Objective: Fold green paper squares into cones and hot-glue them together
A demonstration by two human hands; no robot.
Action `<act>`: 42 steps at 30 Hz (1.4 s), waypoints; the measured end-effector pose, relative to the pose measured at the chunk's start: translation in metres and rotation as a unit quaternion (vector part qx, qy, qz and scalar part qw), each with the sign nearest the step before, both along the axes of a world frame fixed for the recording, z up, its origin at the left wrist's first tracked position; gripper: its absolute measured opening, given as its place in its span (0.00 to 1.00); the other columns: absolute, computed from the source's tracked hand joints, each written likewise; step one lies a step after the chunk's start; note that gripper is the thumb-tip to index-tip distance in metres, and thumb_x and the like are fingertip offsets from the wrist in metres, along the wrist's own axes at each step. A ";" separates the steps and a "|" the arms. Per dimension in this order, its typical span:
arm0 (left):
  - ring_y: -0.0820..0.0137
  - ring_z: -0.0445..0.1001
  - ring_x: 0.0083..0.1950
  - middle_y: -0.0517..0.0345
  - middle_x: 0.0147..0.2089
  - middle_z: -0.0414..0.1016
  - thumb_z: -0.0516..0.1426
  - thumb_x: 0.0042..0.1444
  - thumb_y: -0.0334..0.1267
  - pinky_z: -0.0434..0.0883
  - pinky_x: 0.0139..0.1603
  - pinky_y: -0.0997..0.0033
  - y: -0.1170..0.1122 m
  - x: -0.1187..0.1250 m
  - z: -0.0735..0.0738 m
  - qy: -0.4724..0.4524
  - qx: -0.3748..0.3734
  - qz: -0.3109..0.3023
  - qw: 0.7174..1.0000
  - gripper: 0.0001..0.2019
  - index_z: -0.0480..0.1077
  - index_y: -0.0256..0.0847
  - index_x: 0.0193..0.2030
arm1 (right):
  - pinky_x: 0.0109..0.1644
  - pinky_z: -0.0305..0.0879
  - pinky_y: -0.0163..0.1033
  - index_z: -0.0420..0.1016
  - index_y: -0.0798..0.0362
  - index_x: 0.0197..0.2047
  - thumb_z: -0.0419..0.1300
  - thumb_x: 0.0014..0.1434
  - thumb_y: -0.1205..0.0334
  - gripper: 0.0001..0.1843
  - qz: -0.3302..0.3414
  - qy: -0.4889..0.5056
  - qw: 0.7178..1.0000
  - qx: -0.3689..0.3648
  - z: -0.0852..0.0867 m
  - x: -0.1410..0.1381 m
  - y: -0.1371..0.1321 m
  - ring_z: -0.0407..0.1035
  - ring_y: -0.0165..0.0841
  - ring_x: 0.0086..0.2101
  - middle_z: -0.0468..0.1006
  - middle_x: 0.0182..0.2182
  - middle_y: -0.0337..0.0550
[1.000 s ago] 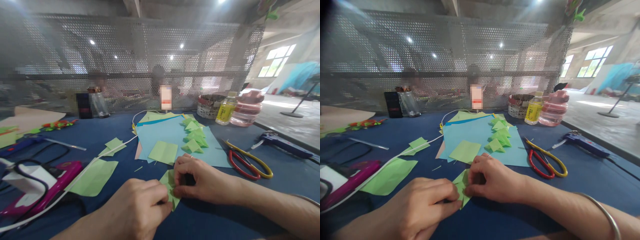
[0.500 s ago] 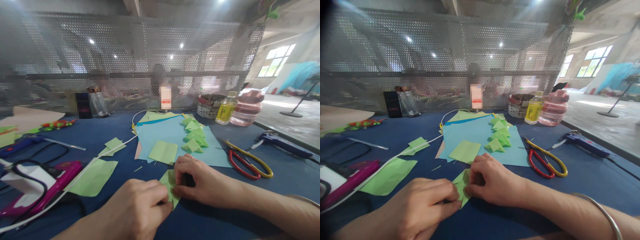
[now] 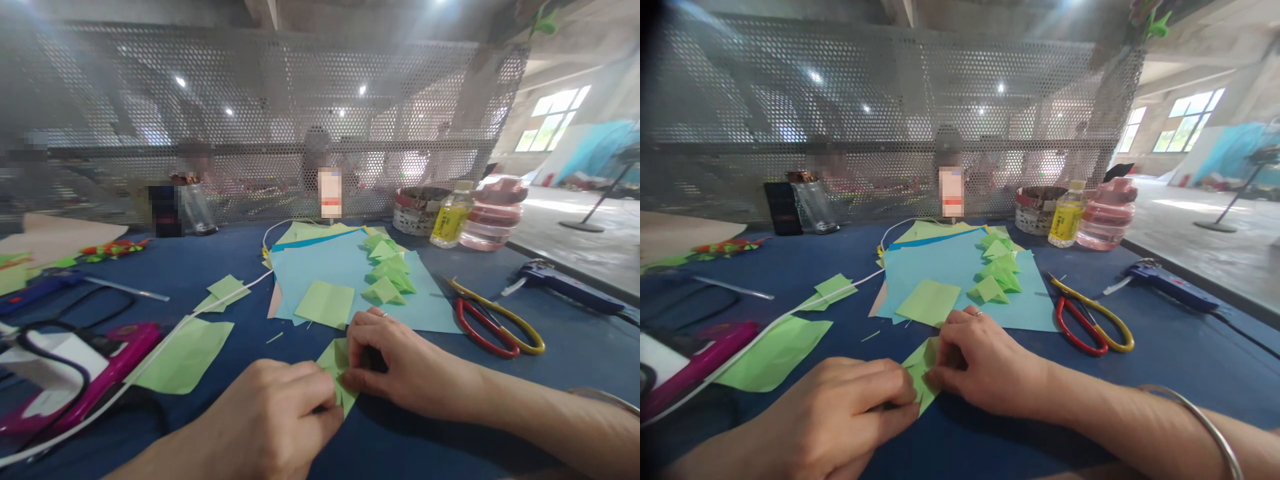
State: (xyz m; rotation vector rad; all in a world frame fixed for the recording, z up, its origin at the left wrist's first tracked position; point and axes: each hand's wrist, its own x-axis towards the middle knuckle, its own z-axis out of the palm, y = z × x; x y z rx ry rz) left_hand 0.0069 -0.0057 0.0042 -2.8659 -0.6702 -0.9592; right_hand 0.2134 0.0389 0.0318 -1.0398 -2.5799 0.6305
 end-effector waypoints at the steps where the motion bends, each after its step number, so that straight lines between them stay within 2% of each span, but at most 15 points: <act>1: 0.69 0.66 0.26 0.57 0.26 0.67 0.44 0.54 0.27 0.56 0.22 0.72 0.001 0.000 -0.002 -0.002 0.004 0.001 1.000 0.14 0.70 0.42 0.34 | 0.39 0.59 0.35 0.67 0.55 0.28 0.66 0.56 0.67 0.11 -0.001 -0.001 1.000 0.001 0.000 0.000 0.000 0.64 0.30 0.33 0.70 0.30 0.38; 5: 0.69 0.66 0.26 0.57 0.26 0.67 0.44 0.54 0.27 0.56 0.22 0.71 0.001 0.000 -0.003 -0.003 -0.008 -0.014 1.000 0.14 0.70 0.42 0.34 | 0.38 0.59 0.35 0.67 0.54 0.27 0.66 0.56 0.67 0.11 -0.003 -0.003 1.000 0.006 0.002 0.000 -0.002 0.64 0.30 0.33 0.70 0.30 0.37; 9: 0.70 0.66 0.26 0.58 0.26 0.68 0.45 0.54 0.26 0.57 0.22 0.72 -0.001 -0.002 0.004 -0.007 -0.017 -0.016 1.000 0.15 0.71 0.41 0.35 | 0.39 0.59 0.35 0.67 0.54 0.28 0.66 0.56 0.68 0.10 -0.005 -0.008 1.000 0.012 0.001 -0.001 -0.002 0.63 0.30 0.34 0.71 0.31 0.38; 14: 0.68 0.70 0.31 0.56 0.30 0.72 0.44 0.62 0.28 0.66 0.31 0.72 -0.008 -0.004 0.015 0.041 -0.023 0.049 0.998 0.16 0.72 0.39 0.45 | 0.38 0.59 0.35 0.67 0.54 0.28 0.66 0.56 0.67 0.11 0.006 -0.008 1.000 0.010 0.000 0.001 -0.002 0.64 0.30 0.33 0.71 0.30 0.38; 16: 0.68 0.71 0.31 0.56 0.30 0.72 0.43 0.64 0.29 0.66 0.31 0.73 -0.008 -0.003 0.012 0.032 -0.012 0.051 0.998 0.17 0.72 0.40 0.47 | 0.39 0.59 0.35 0.67 0.55 0.29 0.65 0.57 0.67 0.10 0.007 -0.009 1.000 0.011 0.001 0.001 -0.003 0.65 0.30 0.34 0.71 0.31 0.38; 19: 0.70 0.68 0.28 0.57 0.29 0.70 0.42 0.64 0.33 0.62 0.25 0.74 -0.003 0.001 0.003 0.005 -0.008 0.012 1.000 0.18 0.73 0.43 0.43 | 0.39 0.59 0.35 0.67 0.55 0.29 0.66 0.56 0.68 0.10 0.001 -0.012 1.000 0.012 0.002 0.001 -0.004 0.64 0.30 0.34 0.71 0.31 0.38; 22: 0.70 0.65 0.28 0.57 0.30 0.69 0.42 0.65 0.35 0.59 0.25 0.73 0.002 0.003 -0.003 0.005 -0.013 0.004 1.000 0.18 0.73 0.44 0.43 | 0.38 0.59 0.35 0.68 0.55 0.29 0.66 0.56 0.68 0.09 0.005 -0.011 1.000 0.008 0.001 0.000 -0.003 0.64 0.30 0.33 0.71 0.31 0.39; 27: 0.70 0.64 0.30 0.58 0.34 0.68 0.49 0.61 0.30 0.60 0.28 0.74 0.004 0.000 -0.004 0.033 -0.022 -0.002 0.999 0.13 0.72 0.44 0.46 | 0.39 0.59 0.35 0.68 0.55 0.29 0.66 0.55 0.69 0.09 0.005 -0.005 1.000 0.002 -0.001 0.001 0.000 0.64 0.31 0.34 0.71 0.31 0.38; 33: 0.69 0.64 0.32 0.56 0.35 0.69 0.48 0.58 0.29 0.62 0.29 0.73 0.004 -0.001 -0.001 0.034 -0.038 -0.006 0.999 0.15 0.73 0.43 0.44 | 0.40 0.60 0.36 0.68 0.54 0.31 0.70 0.53 0.56 0.15 -0.007 0.002 1.000 0.000 0.001 0.002 -0.001 0.63 0.33 0.37 0.71 0.34 0.39; 36: 0.69 0.64 0.32 0.56 0.34 0.69 0.47 0.56 0.29 0.61 0.27 0.72 0.005 0.000 -0.004 0.015 -0.038 -0.003 0.999 0.15 0.73 0.43 0.41 | 0.41 0.60 0.37 0.69 0.53 0.34 0.70 0.52 0.59 0.14 -0.013 0.014 1.000 -0.013 0.002 0.004 0.000 0.63 0.33 0.37 0.70 0.35 0.38; 39: 0.69 0.64 0.30 0.56 0.33 0.68 0.47 0.58 0.30 0.59 0.26 0.72 0.007 0.002 -0.015 -0.005 -0.029 -0.001 1.000 0.13 0.73 0.44 0.37 | 0.42 0.60 0.37 0.68 0.53 0.37 0.69 0.52 0.66 0.13 -0.023 0.023 0.999 -0.026 0.001 0.005 0.003 0.63 0.32 0.36 0.70 0.35 0.38; 42: 0.71 0.64 0.28 0.59 0.31 0.68 0.50 0.59 0.32 0.58 0.25 0.72 0.009 0.005 -0.026 -0.029 -0.025 0.026 0.999 0.10 0.71 0.44 0.32 | 0.43 0.60 0.37 0.67 0.52 0.38 0.66 0.53 0.72 0.12 -0.016 0.042 0.998 -0.033 -0.001 0.007 0.005 0.63 0.33 0.38 0.70 0.36 0.38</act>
